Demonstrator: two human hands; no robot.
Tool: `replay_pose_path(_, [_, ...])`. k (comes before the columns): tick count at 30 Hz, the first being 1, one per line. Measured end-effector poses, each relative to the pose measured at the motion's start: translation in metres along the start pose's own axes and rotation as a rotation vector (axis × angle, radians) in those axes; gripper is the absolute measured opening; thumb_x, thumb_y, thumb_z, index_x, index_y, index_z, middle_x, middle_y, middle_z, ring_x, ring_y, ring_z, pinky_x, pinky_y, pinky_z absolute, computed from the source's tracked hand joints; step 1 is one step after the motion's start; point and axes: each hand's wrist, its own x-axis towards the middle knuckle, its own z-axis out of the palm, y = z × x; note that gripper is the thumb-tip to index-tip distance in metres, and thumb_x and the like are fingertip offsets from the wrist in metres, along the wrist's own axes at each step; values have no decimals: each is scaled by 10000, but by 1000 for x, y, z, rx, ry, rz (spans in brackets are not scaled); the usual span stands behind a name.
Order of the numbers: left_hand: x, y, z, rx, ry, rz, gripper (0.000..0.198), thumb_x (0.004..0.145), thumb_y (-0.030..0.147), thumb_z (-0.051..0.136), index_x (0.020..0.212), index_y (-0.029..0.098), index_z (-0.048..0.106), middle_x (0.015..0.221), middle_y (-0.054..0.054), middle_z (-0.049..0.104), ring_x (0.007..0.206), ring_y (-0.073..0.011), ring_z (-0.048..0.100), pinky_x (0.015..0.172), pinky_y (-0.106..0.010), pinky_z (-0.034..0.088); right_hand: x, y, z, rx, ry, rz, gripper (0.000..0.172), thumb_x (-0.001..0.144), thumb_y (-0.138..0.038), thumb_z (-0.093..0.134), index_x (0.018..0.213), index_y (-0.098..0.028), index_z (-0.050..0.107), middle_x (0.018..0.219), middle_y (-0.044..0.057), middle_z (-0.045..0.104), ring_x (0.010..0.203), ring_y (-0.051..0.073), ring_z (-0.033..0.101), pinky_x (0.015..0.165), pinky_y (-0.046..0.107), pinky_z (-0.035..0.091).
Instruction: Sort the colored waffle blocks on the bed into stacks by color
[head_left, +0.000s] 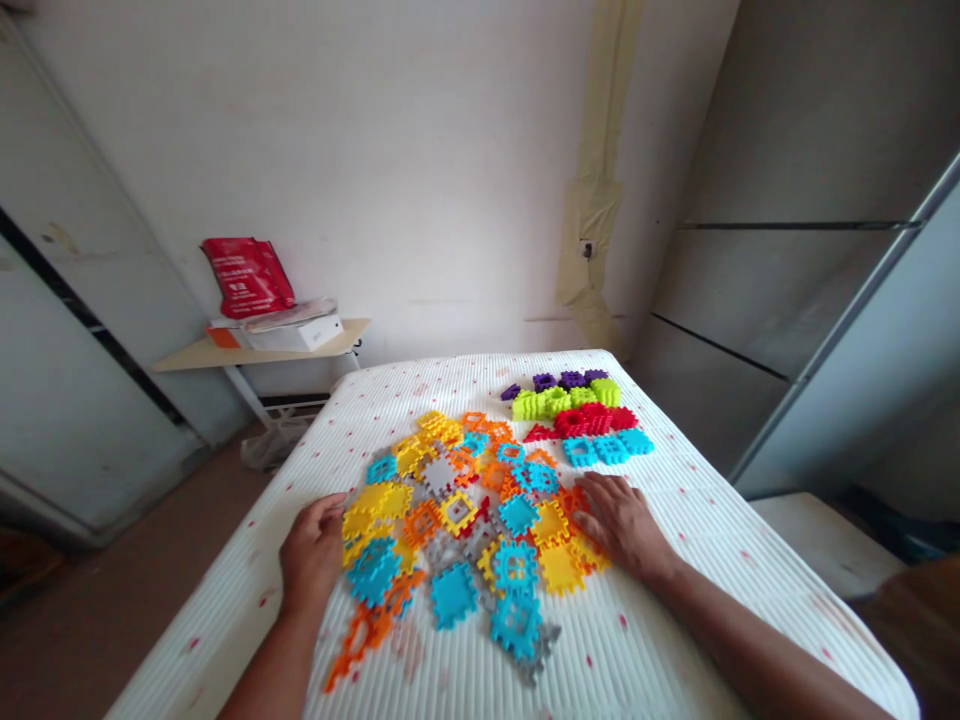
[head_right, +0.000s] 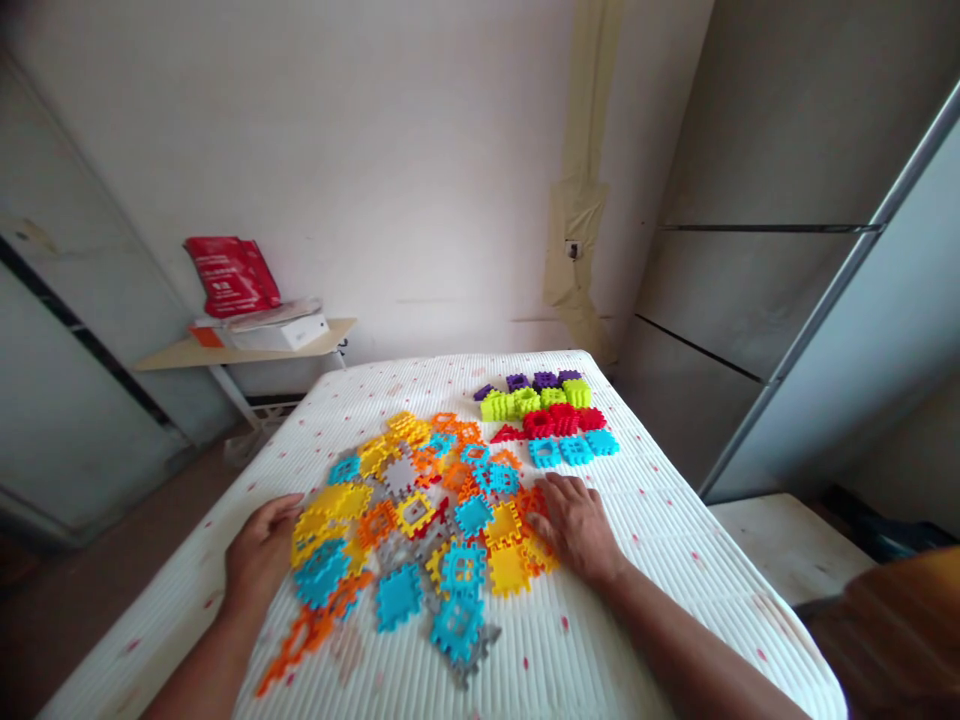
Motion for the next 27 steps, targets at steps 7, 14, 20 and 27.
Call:
replay_pose_path(7, [-5,15,-3,16,-80,66,417,744,414,417,1032,191,619,1051,-64,657,963,-214,607,889,-317,464,15,-34,27,93,-9,-107,569,881,-520,415,1332,-175,451,1357,150,455,1253,272,397,1019,447,354])
replay_pose_path(14, [-4,13,-1,16,-119,126,445,756,460,403,1041,198,622,1086,-66,648,1009,-218,591,926,-327,444,39,-68,44,141,-45,-135,621,866,-560,415,1327,-147,454,1388,174,403,1288,291,343,1049,460,321])
replay_pose_path(20, [-5,14,-1,30,-107,140,429,764,455,400,1026,200,623,1073,-64,652,1002,-219,591,930,-326,439,55,-91,47,134,-39,-145,586,859,-538,447,1319,-175,457,1348,155,456,1253,294,374,1012,493,319])
replay_pose_path(27, [-4,11,-2,-20,-38,104,420,767,451,394,1000,192,629,1035,-69,658,954,-219,603,891,-325,459,72,-73,36,268,164,-127,236,887,-297,480,1057,-213,620,1065,84,645,1000,215,542,883,376,415])
